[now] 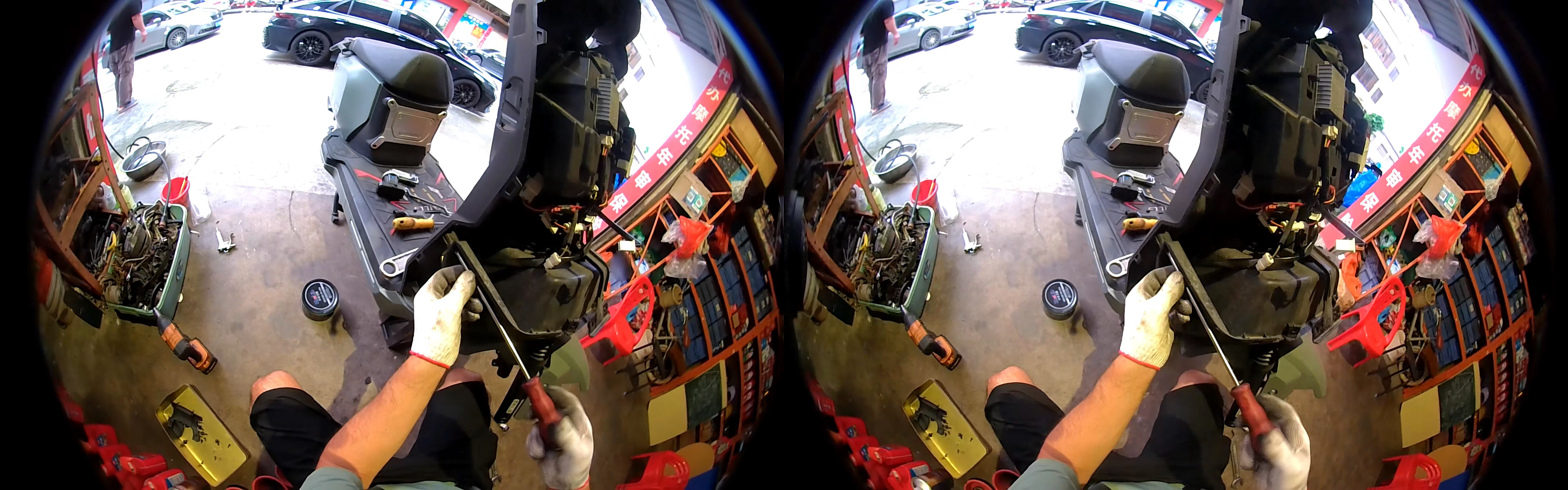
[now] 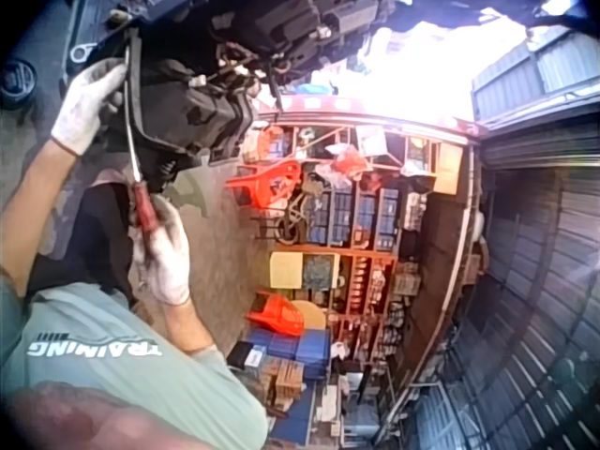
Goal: The person works on the internal components of a scooter, using a screwdriver to manipulate parts and wiring inside the front housing and side panel.
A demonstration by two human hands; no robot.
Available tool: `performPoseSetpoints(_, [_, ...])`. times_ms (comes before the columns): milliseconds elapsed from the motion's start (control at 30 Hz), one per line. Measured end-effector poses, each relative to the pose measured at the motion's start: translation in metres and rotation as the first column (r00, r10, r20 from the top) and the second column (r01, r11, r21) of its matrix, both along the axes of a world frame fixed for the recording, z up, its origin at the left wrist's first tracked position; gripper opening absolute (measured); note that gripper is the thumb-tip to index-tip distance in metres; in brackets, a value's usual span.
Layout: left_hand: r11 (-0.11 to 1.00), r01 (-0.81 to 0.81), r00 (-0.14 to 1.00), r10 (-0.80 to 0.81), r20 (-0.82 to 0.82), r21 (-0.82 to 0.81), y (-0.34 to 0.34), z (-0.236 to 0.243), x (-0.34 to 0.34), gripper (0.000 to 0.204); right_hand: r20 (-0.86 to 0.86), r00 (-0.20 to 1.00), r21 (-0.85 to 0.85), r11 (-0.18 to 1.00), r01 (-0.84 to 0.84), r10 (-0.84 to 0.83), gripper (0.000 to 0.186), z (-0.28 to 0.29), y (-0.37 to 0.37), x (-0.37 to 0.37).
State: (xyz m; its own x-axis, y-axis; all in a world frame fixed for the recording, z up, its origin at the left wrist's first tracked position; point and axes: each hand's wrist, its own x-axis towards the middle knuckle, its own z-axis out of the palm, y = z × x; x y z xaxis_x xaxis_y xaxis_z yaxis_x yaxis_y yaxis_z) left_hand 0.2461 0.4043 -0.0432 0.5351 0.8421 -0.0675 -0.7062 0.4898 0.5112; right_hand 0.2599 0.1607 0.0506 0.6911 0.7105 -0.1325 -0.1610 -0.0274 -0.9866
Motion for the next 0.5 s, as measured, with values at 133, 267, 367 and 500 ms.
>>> performPoseSetpoints(133, [1.000, 0.027, 1.000, -0.028, 0.012, 0.010, -0.002, 0.009, 0.002, 0.021, 0.912, 0.390, -0.145, 0.989, 0.012, 0.129, 0.048, 0.002, -0.001, 0.009])
performPoseSetpoints(267, [0.993, 0.093, 0.992, -0.085, -0.094, 0.079, 0.000, -0.001, -0.011, 0.022, 0.306, 0.948, 0.011, 0.996, 0.087, -0.086, 0.049, -0.001, -0.001, 0.000])
performPoseSetpoints(367, [0.989, 0.065, 0.985, -0.041, -0.170, 0.133, 0.016, -0.023, -0.044, 0.023, 0.039, 0.993, 0.062, 0.992, 0.112, -0.114, 0.054, 0.006, 0.015, -0.003])
performPoseSetpoints(500, [0.969, -0.170, 0.941, 0.213, -0.263, 0.178, 0.025, -0.063, -0.119, 0.017, 0.221, 0.967, -0.103, 0.989, -0.107, 0.128, 0.064, 0.000, 0.014, 0.007])
